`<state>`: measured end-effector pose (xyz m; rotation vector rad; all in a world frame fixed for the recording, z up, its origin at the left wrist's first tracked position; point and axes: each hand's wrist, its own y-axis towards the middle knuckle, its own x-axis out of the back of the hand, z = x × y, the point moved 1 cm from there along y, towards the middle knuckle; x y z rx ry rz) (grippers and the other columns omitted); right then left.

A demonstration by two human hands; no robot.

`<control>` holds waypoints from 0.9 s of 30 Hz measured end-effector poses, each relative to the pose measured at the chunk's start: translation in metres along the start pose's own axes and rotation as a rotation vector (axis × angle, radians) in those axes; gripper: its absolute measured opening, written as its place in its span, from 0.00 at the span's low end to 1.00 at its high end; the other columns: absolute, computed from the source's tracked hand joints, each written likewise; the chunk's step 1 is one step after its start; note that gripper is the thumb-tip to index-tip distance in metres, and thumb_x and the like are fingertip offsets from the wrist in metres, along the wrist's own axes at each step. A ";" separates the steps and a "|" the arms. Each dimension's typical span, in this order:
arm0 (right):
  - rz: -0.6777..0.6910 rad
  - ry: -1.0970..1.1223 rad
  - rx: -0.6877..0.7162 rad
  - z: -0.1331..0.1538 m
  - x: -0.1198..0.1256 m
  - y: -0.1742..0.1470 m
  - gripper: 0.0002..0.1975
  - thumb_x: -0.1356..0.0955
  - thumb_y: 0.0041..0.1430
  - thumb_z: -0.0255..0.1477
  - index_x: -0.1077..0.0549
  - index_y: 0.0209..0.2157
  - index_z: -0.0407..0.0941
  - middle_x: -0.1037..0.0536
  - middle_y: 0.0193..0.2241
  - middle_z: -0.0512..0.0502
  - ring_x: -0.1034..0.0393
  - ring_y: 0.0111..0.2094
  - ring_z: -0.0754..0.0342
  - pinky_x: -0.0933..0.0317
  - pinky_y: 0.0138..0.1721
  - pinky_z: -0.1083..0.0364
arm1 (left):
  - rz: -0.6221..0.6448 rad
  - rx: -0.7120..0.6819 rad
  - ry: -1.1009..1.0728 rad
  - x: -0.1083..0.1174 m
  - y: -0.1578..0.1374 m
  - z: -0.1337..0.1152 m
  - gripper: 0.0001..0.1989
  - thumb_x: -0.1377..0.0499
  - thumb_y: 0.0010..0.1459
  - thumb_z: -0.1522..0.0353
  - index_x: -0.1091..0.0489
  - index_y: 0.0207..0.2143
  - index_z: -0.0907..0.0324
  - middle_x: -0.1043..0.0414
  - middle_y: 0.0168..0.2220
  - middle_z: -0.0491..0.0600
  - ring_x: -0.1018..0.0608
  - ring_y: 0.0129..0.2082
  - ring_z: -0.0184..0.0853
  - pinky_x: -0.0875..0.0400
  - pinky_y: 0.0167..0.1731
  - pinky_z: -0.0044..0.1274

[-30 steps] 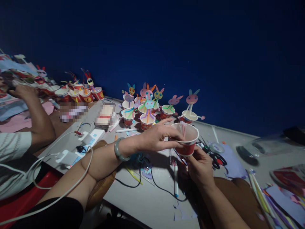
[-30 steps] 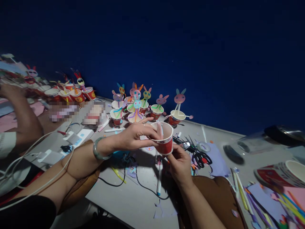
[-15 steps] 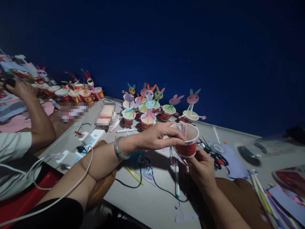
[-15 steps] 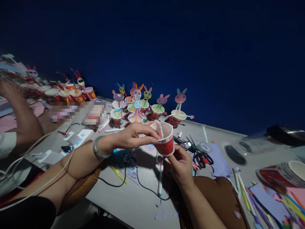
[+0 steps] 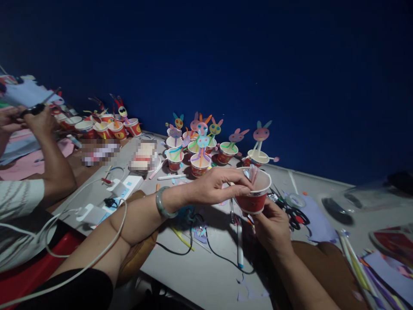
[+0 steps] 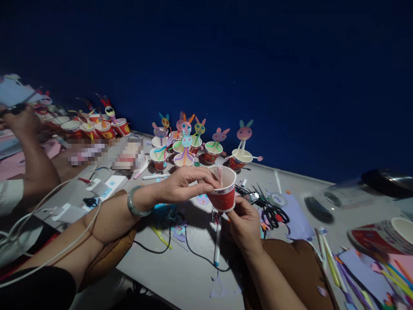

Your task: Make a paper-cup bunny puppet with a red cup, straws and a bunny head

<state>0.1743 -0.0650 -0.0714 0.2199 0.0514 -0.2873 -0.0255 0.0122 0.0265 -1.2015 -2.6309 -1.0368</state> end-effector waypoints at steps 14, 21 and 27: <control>-0.038 0.095 -0.105 -0.001 -0.001 0.001 0.23 0.18 0.39 0.36 0.29 0.34 0.48 0.22 0.21 0.53 0.30 0.19 0.57 0.34 0.23 0.57 | -0.024 0.005 -0.133 -0.005 -0.003 0.003 0.12 0.40 0.63 0.64 0.21 0.44 0.62 0.18 0.44 0.54 0.17 0.44 0.35 0.24 0.46 0.23; -0.046 0.097 -0.074 0.003 -0.004 -0.003 0.28 0.19 0.41 0.37 0.29 0.43 0.50 0.18 0.28 0.52 0.23 0.26 0.54 0.28 0.30 0.57 | -0.027 -0.080 -0.102 -0.009 -0.004 0.010 0.15 0.41 0.65 0.62 0.21 0.46 0.61 0.18 0.41 0.56 0.17 0.42 0.36 0.24 0.45 0.25; -0.026 0.065 -0.023 -0.004 0.000 -0.002 0.22 0.20 0.46 0.36 0.24 0.43 0.49 0.16 0.38 0.47 0.20 0.35 0.53 0.26 0.38 0.55 | -0.034 -0.095 -0.089 -0.010 -0.004 0.005 0.15 0.44 0.66 0.63 0.23 0.47 0.61 0.18 0.39 0.55 0.18 0.38 0.34 0.24 0.41 0.23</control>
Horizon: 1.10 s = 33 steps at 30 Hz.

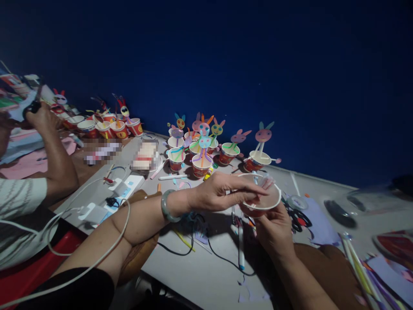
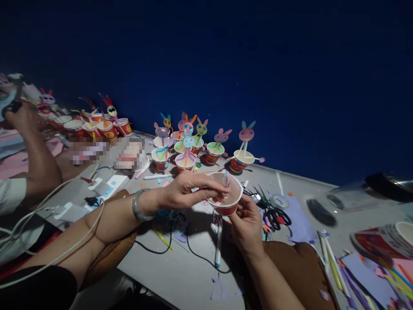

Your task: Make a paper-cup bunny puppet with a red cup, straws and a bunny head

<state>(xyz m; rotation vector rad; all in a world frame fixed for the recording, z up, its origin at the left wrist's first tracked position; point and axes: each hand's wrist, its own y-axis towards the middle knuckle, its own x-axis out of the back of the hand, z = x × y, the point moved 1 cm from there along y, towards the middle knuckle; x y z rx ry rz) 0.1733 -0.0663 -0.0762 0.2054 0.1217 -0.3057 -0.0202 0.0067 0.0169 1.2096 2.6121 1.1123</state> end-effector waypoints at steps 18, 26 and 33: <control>0.027 -0.005 -0.034 -0.005 0.004 0.002 0.25 0.20 0.45 0.39 0.24 0.45 0.50 0.17 0.39 0.47 0.21 0.36 0.52 0.28 0.38 0.55 | -0.026 -0.129 0.087 -0.002 0.003 -0.008 0.09 0.38 0.61 0.68 0.23 0.43 0.60 0.18 0.35 0.52 0.18 0.36 0.33 0.25 0.47 0.29; 0.057 0.031 -0.057 -0.002 0.001 0.001 0.22 0.20 0.46 0.37 0.24 0.43 0.50 0.16 0.37 0.47 0.21 0.34 0.54 0.29 0.36 0.58 | -0.424 0.070 -0.044 0.014 0.002 0.004 0.13 0.35 0.58 0.62 0.23 0.44 0.59 0.22 0.47 0.55 0.22 0.50 0.37 0.28 0.54 0.31; 0.131 0.020 -0.072 -0.004 0.001 0.000 0.21 0.21 0.48 0.37 0.24 0.44 0.51 0.16 0.35 0.47 0.22 0.32 0.53 0.29 0.36 0.56 | -0.199 0.455 -0.346 0.012 0.003 0.020 0.21 0.31 0.53 0.65 0.25 0.49 0.61 0.21 0.47 0.56 0.20 0.45 0.36 0.26 0.47 0.27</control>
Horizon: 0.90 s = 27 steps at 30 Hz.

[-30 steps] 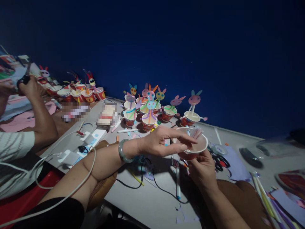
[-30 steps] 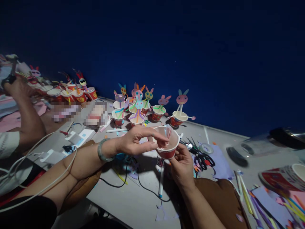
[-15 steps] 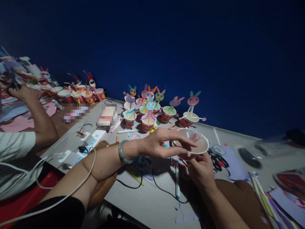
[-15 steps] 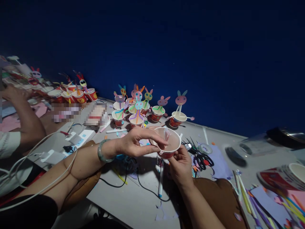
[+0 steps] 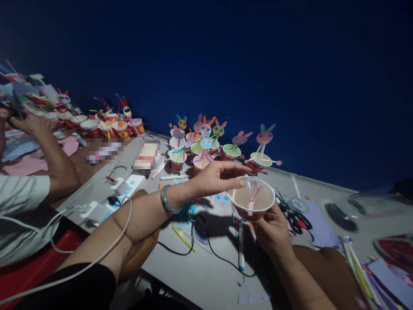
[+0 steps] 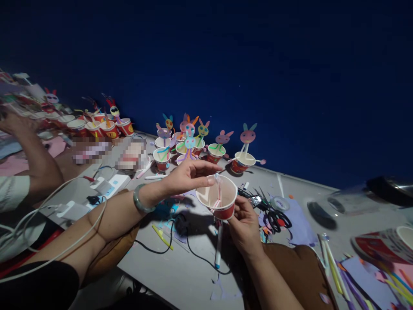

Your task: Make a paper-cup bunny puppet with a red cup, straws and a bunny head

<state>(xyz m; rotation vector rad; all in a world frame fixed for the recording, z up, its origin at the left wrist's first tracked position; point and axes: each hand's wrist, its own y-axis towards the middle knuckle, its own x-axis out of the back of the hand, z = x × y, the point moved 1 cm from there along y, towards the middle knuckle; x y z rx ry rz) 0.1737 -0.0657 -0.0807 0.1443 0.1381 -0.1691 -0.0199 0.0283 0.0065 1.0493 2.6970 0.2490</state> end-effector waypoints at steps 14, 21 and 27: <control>-0.061 0.172 -0.153 0.008 0.006 0.014 0.21 0.19 0.42 0.37 0.24 0.38 0.51 0.18 0.32 0.51 0.23 0.30 0.55 0.28 0.30 0.57 | -0.331 -0.270 0.161 -0.001 -0.002 -0.003 0.17 0.36 0.60 0.61 0.30 0.48 0.60 0.25 0.47 0.53 0.23 0.47 0.34 0.29 0.53 0.29; 0.012 0.220 -0.204 0.018 0.003 0.013 0.14 0.22 0.46 0.37 0.24 0.35 0.50 0.22 0.30 0.51 0.30 0.27 0.58 0.32 0.26 0.59 | -0.297 -0.367 0.289 -0.004 -0.007 -0.007 0.15 0.36 0.58 0.61 0.30 0.43 0.60 0.26 0.46 0.52 0.24 0.47 0.34 0.29 0.52 0.28; 0.028 0.317 -0.226 0.023 -0.002 0.012 0.16 0.21 0.45 0.36 0.25 0.34 0.48 0.26 0.28 0.53 0.35 0.24 0.61 0.36 0.23 0.62 | -0.352 -0.062 0.062 -0.007 -0.001 0.009 0.24 0.29 0.48 0.66 0.35 0.45 0.59 0.28 0.42 0.50 0.25 0.44 0.32 0.31 0.50 0.29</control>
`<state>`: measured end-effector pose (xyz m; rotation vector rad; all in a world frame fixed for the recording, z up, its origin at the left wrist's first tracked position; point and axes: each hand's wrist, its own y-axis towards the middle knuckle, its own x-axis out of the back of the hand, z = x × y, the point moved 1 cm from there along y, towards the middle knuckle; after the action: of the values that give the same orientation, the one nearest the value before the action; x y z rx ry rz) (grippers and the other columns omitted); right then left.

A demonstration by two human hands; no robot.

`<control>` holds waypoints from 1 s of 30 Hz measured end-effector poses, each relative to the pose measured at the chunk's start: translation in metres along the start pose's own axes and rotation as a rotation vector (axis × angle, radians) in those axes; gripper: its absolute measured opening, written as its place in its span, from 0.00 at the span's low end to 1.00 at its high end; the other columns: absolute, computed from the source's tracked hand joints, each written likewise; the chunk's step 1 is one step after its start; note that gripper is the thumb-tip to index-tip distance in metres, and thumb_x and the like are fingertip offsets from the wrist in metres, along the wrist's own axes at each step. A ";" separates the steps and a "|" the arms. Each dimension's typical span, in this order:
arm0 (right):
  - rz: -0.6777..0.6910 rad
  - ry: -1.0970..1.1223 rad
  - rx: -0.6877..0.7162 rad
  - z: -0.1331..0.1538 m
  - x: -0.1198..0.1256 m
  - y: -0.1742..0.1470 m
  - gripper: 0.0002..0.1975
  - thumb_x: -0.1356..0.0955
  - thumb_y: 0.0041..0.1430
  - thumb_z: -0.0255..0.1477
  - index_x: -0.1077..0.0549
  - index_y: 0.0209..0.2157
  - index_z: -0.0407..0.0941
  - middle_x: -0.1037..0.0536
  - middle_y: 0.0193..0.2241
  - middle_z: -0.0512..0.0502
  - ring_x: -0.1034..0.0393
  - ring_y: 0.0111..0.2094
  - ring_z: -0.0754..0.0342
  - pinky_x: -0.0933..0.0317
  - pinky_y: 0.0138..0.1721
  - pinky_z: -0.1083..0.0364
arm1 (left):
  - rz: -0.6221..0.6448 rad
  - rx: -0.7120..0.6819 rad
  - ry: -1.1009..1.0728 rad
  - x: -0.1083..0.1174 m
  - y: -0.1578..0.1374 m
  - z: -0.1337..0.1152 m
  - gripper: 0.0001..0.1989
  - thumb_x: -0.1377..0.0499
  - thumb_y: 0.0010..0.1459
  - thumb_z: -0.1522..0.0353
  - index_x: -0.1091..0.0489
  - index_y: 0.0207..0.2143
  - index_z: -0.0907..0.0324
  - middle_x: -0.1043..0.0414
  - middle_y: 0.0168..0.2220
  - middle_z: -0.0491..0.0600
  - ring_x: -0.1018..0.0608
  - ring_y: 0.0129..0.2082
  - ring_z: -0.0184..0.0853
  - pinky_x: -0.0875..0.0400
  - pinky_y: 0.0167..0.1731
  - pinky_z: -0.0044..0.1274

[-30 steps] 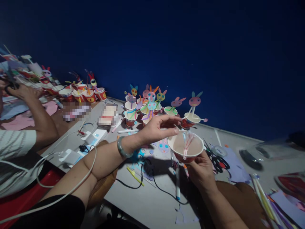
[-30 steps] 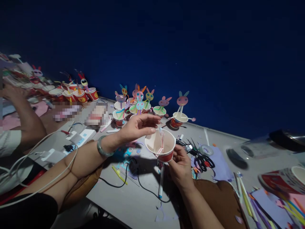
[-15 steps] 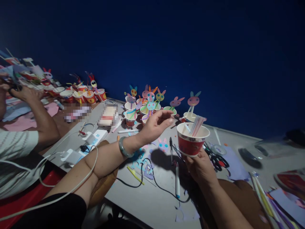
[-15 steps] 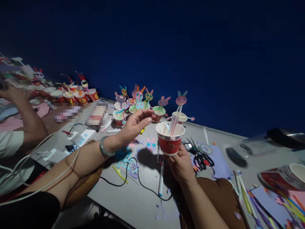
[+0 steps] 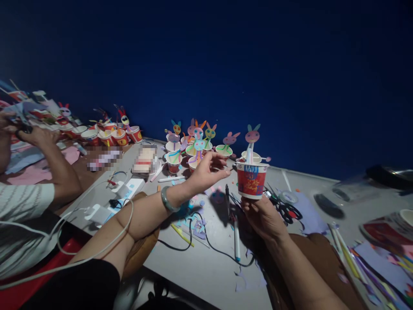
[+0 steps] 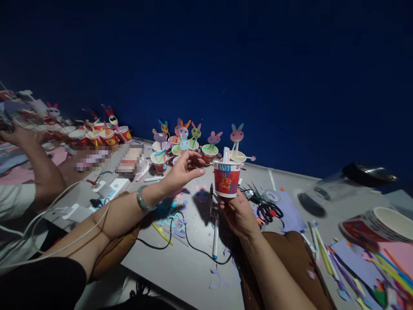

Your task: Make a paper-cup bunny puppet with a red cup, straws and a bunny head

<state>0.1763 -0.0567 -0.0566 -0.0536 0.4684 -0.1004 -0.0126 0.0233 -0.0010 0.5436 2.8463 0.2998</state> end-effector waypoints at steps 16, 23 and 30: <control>-0.015 -0.073 -0.030 -0.011 -0.002 -0.003 0.27 0.21 0.43 0.35 0.28 0.45 0.49 0.28 0.19 0.58 0.31 0.19 0.57 0.35 0.21 0.59 | 0.174 0.485 -0.434 -0.034 -0.022 0.031 0.29 0.24 0.39 0.59 0.26 0.41 0.65 0.22 0.36 0.52 0.22 0.33 0.31 0.27 0.38 0.26; -0.058 -0.078 0.020 -0.010 -0.001 -0.002 0.27 0.20 0.42 0.37 0.30 0.43 0.49 0.24 0.22 0.57 0.30 0.19 0.58 0.32 0.22 0.58 | -0.079 0.237 -0.166 -0.021 -0.015 0.025 0.44 0.26 0.45 0.60 0.40 0.61 0.56 0.31 0.54 0.57 0.27 0.54 0.40 0.31 0.55 0.33; -0.059 -0.121 0.066 -0.013 -0.002 -0.002 0.28 0.20 0.44 0.36 0.31 0.46 0.49 0.23 0.24 0.56 0.30 0.19 0.58 0.35 0.21 0.58 | 0.006 -0.214 0.303 0.007 0.008 0.004 0.32 0.29 0.49 0.58 0.30 0.55 0.55 0.31 0.55 0.55 0.27 0.53 0.40 0.33 0.56 0.33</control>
<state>0.1680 -0.0587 -0.0672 -0.0088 0.3427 -0.1691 -0.0152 0.0343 -0.0042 0.4997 3.0442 0.7358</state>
